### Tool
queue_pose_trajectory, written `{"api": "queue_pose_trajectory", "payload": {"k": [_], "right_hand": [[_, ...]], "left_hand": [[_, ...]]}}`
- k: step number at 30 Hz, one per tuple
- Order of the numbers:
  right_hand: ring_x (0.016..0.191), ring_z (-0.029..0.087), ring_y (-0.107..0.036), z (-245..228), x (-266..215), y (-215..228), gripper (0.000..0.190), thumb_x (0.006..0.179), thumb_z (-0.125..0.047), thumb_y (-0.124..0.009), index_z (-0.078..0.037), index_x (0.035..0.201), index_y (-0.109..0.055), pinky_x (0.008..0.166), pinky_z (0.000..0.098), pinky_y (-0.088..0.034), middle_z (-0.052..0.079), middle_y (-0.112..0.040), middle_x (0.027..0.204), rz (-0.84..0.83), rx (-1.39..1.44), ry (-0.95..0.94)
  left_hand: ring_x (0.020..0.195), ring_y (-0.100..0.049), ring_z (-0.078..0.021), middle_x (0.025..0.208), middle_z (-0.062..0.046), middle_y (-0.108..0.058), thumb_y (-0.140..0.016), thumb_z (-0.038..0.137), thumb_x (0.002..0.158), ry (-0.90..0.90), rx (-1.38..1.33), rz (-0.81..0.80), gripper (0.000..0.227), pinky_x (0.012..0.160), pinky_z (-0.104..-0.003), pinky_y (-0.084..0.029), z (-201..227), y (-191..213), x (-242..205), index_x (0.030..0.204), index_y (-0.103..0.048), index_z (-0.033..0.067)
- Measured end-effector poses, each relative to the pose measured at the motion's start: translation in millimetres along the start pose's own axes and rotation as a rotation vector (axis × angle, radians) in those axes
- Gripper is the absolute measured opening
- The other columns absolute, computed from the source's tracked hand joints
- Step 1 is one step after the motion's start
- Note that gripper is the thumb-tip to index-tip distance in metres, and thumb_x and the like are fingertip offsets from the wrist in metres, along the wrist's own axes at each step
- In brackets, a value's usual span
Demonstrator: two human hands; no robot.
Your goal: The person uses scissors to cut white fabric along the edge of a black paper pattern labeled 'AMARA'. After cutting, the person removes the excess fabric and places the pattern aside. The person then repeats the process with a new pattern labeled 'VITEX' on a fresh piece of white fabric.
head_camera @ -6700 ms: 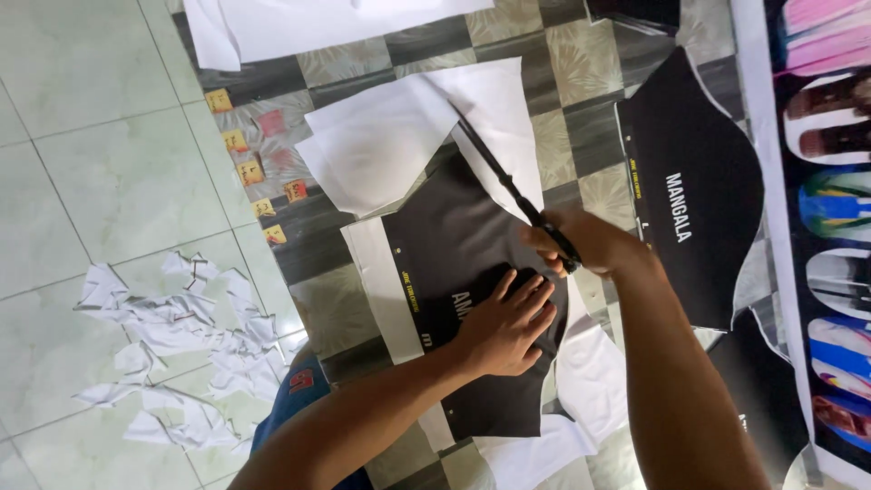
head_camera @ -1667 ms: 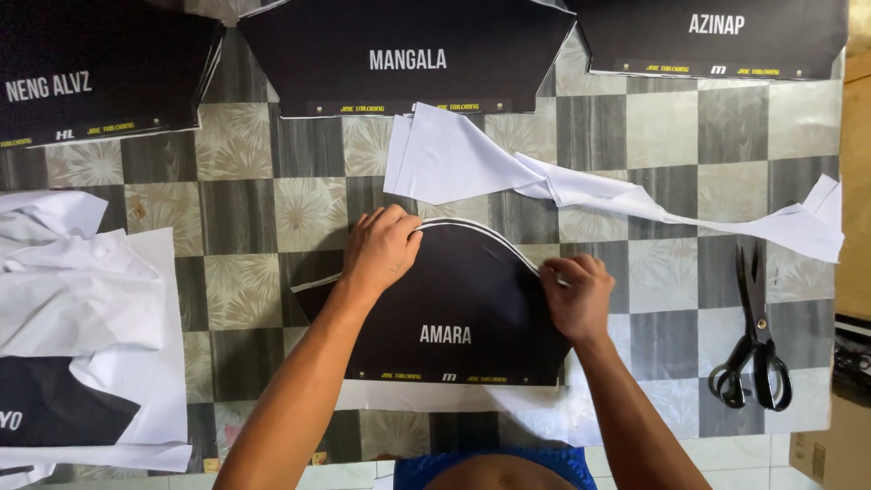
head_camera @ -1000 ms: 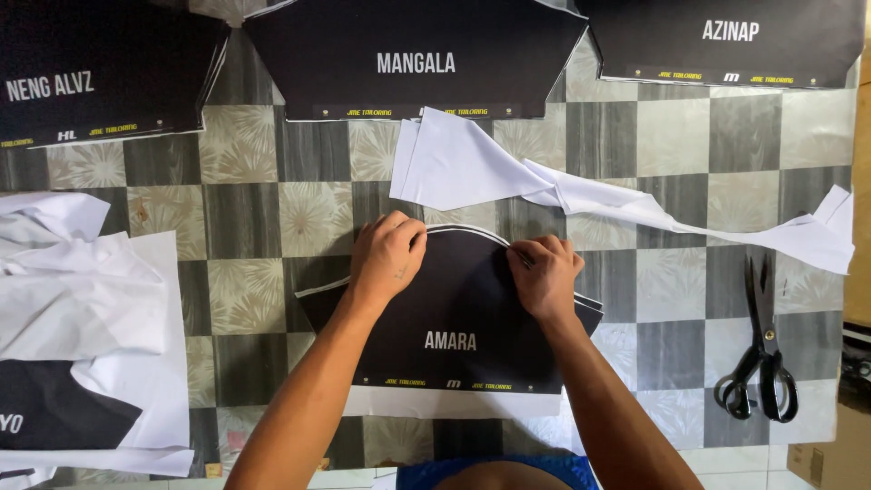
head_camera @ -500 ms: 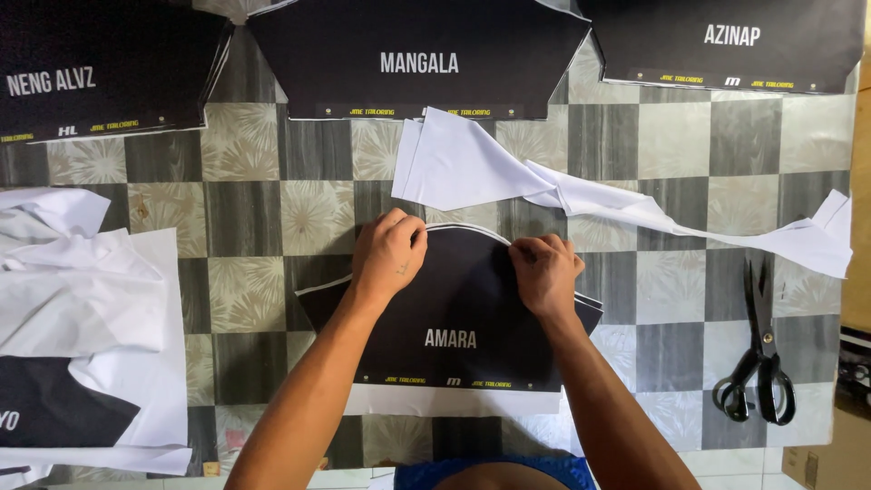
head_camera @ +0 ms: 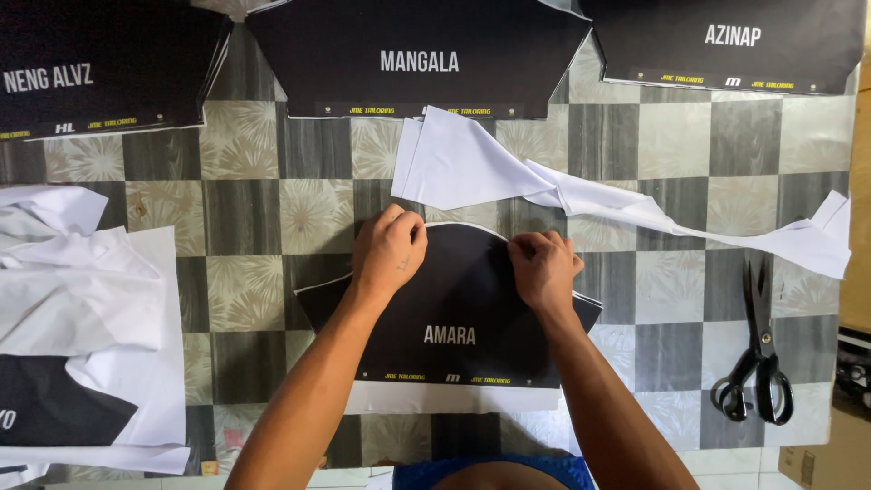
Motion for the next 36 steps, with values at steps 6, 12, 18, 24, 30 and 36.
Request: {"api": "queue_pose_trajectory", "payload": {"k": [6,12,18,24,30,36], "right_hand": [[0.114,0.042,-0.076,42.1,-11.1,40.8,0.027,0.100,-0.023,-0.085,-0.019,0.126,-0.085,0.102,0.0538,-0.059,0.015,-0.077,0.114,0.021,0.243,-0.043],[0.102,0.038,-0.079,160.0,-60.0,98.1,0.019,0.102,-0.017,-0.088,-0.011,0.120,-0.088,0.090,0.0460,-0.062,0.018,-0.076,0.105,0.264,0.182,-0.181],[0.109,0.036,-0.076,169.7,-87.6,104.2,0.020,0.095,-0.030,-0.095,-0.021,0.113,-0.092,0.096,0.0470,-0.063,0.007,-0.078,0.105,0.219,0.028,-0.058],[0.114,0.032,-0.073,157.4,-90.4,97.0,0.023,0.090,-0.040,-0.100,-0.030,0.109,-0.093,0.099,0.0443,-0.062,0.001,-0.080,0.105,0.249,-0.002,0.028],[0.123,0.031,-0.068,157.1,-96.1,88.7,0.020,0.092,-0.045,-0.095,-0.035,0.109,-0.090,0.107,0.0479,-0.053,-0.004,-0.078,0.111,0.225,-0.063,-0.001],[0.126,0.029,-0.064,154.7,-96.0,85.3,0.016,0.097,-0.046,-0.091,-0.038,0.110,-0.088,0.114,0.0514,-0.044,-0.007,-0.076,0.114,0.203,-0.045,-0.053]], "left_hand": [[0.095,-0.079,-0.0308,0.099,-0.003,-0.073,-0.083,0.022,0.093,0.026,-0.039,0.081,0.012,0.080,-0.044,-0.066,-6.2,22.6,-11.6,0.105,-0.080,0.0206],[0.108,-0.078,-0.0380,0.108,-0.012,-0.077,-0.087,0.012,0.098,0.124,-0.032,0.157,0.013,0.097,-0.047,-0.061,-57.1,70.6,-84.9,0.111,-0.086,0.0123],[0.118,-0.079,-0.0317,0.119,-0.008,-0.077,-0.094,0.009,0.104,0.196,0.173,0.248,0.013,0.109,-0.043,-0.062,-127.2,93.2,-165.2,0.115,-0.089,0.0127],[0.117,-0.080,-0.0291,0.120,-0.003,-0.080,-0.100,0.014,0.099,0.211,0.195,0.264,0.016,0.110,-0.043,-0.062,-142.1,91.7,-176.3,0.112,-0.092,0.0191],[0.116,-0.080,-0.0296,0.117,-0.003,-0.080,-0.100,0.014,0.097,0.194,0.211,0.251,0.016,0.109,-0.044,-0.062,-137.0,96.7,-173.4,0.108,-0.092,0.0199],[0.116,-0.080,-0.0312,0.119,-0.003,-0.080,-0.098,0.014,0.098,0.188,0.222,0.241,0.014,0.108,-0.045,-0.062,-137.4,97.0,-173.8,0.108,-0.090,0.0200]]}}
Point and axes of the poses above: each hand's wrist, its own x-axis towards the middle knuckle, its own y-axis out of the back of the hand, z = x × y, the point moved 1 cm from there along x, towards the middle knuckle
